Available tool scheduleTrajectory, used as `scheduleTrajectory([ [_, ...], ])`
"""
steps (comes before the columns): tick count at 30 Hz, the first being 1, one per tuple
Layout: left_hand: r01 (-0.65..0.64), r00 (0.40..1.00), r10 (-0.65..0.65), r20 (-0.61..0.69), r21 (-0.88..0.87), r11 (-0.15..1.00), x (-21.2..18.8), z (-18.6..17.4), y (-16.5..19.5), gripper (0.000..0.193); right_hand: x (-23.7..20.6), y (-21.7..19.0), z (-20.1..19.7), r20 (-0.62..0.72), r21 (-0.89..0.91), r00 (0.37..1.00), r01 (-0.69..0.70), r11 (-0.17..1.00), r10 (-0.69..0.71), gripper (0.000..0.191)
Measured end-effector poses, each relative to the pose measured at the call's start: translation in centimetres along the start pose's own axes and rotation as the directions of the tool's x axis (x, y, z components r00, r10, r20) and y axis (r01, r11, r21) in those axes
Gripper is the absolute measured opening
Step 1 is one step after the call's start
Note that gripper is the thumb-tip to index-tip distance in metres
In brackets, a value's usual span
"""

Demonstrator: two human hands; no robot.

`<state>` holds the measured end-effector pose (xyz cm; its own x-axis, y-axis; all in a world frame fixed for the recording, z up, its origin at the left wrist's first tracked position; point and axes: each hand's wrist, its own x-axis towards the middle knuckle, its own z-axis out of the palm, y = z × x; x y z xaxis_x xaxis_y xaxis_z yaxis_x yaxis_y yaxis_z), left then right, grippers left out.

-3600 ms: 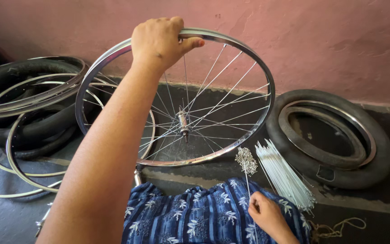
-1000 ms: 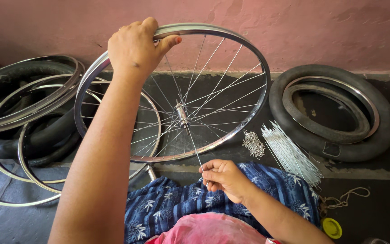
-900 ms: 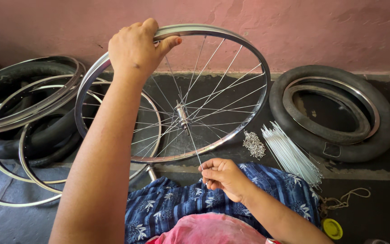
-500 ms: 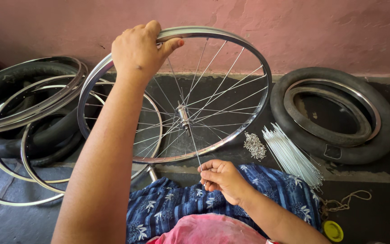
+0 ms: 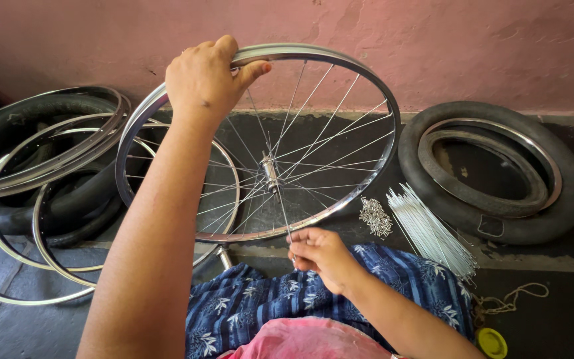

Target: The person sits on the floor lacing a bicycle wheel, threading spokes through the hub flanges and hooking each spoke end into the rim holes, rotating the wheel as they work around it. Spare rims, tires and a pile of loose spokes lie on the floor beside them.

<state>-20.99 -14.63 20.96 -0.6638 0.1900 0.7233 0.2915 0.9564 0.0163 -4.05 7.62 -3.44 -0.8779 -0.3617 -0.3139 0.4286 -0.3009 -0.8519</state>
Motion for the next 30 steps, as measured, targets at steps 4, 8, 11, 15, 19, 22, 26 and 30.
scheduleTrajectory([
  [4,-0.012,1.000,0.012,-0.011,-0.004,1.000,0.0,-0.1,0.1,0.067,4.3,-1.1,0.8,-0.070,0.189,0.993,0.111,0.976,-0.099,0.035],
  [8,-0.031,0.999,0.031,-0.024,0.003,1.000,0.0,0.0,0.6,0.067,7.2,-2.1,-0.1,-0.197,0.160,0.891,0.442,0.883,-0.410,0.056],
  [11,-0.045,0.998,0.046,-0.037,0.019,0.999,-0.2,0.0,0.6,0.067,6.6,-2.4,-5.1,-0.214,-0.147,0.804,0.534,0.832,-0.554,0.056],
  [15,-0.058,0.998,0.059,-0.030,0.030,0.998,0.0,0.1,0.1,0.065,4.7,-4.1,-16.1,-0.222,-0.730,0.833,0.202,0.653,-0.506,0.043],
  [19,-0.059,0.998,0.060,-0.006,0.130,0.990,1.0,0.8,0.3,0.063,1.5,-4.9,-25.2,-0.382,-0.915,0.867,-0.307,0.262,-0.318,0.034],
  [22,-0.103,0.994,0.105,-0.005,0.133,0.986,1.8,1.5,0.9,0.054,-1.4,-3.9,-28.5,-0.522,-0.853,0.848,-0.518,0.061,-0.097,0.035],
  [26,-0.193,0.975,0.205,-0.087,0.129,0.973,2.9,2.8,3.1,0.050,-2.7,-2.9,-29.0,-0.609,-0.792,0.792,-0.606,-0.072,0.036,0.042],
  [30,-0.230,0.967,0.235,-0.101,0.063,0.971,4.0,3.8,5.5,0.044,-3.2,-2.8,-28.5,-0.627,-0.774,0.773,-0.605,-0.187,0.096,0.043],
])
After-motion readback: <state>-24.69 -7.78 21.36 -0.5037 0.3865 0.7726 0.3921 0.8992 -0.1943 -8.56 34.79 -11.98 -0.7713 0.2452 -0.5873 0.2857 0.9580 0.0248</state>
